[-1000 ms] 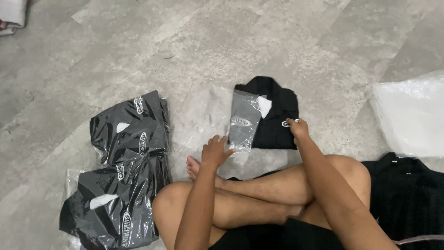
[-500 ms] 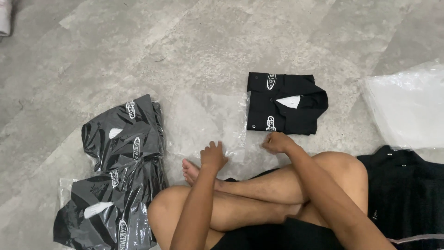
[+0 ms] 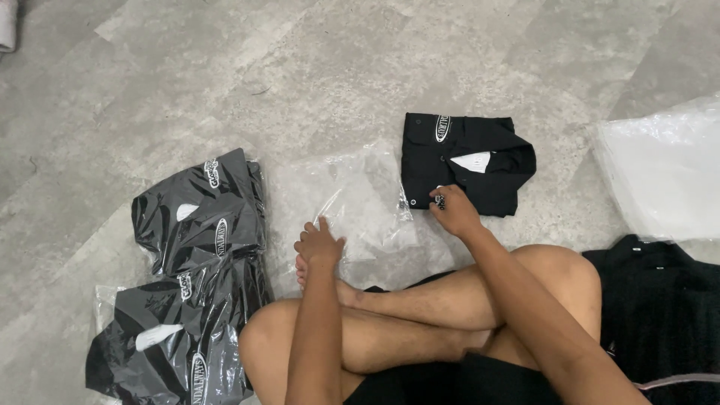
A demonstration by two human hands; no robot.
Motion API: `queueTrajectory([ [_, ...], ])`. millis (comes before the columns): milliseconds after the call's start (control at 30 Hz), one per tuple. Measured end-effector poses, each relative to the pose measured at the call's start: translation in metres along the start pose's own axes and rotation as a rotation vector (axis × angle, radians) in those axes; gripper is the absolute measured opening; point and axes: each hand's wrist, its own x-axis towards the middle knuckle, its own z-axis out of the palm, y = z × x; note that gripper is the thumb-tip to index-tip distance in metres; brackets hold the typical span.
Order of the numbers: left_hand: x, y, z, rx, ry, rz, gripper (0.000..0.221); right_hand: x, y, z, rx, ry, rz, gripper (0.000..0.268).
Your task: Folding black shirts and placing them into clear plastic packaging bags, then sealing the bags using the adhesive strip.
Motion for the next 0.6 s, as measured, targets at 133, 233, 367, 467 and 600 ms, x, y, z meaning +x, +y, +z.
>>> queueTrajectory([
  [133, 0.008, -0.001, 0.001, -0.144, 0.136, 0.025, 0.06, 0.005, 0.001, -0.012, -0.511, -0.096, -0.027, 0.064],
  [233, 0.006, -0.013, -0.01, -0.12, 0.151, -0.061, 0.061, 0.025, 0.032, 0.004, -0.584, -0.296, 0.118, 0.071],
  [367, 0.076, -0.045, 0.059, -0.13, -0.033, -0.11, 0.073, 0.04, 0.042, 0.018, -0.64, -0.33, 0.18, 0.072],
  [467, 0.048, -0.024, 0.037, -0.059, 0.049, -0.065, 0.066, 0.047, 0.053, 0.019, -0.675, -0.334, 0.209, 0.081],
  [600, 0.024, -0.004, 0.018, -0.175, 0.121, 0.015, 0.066, 0.07, 0.106, 0.024, -0.718, -0.361, 0.229, 0.094],
])
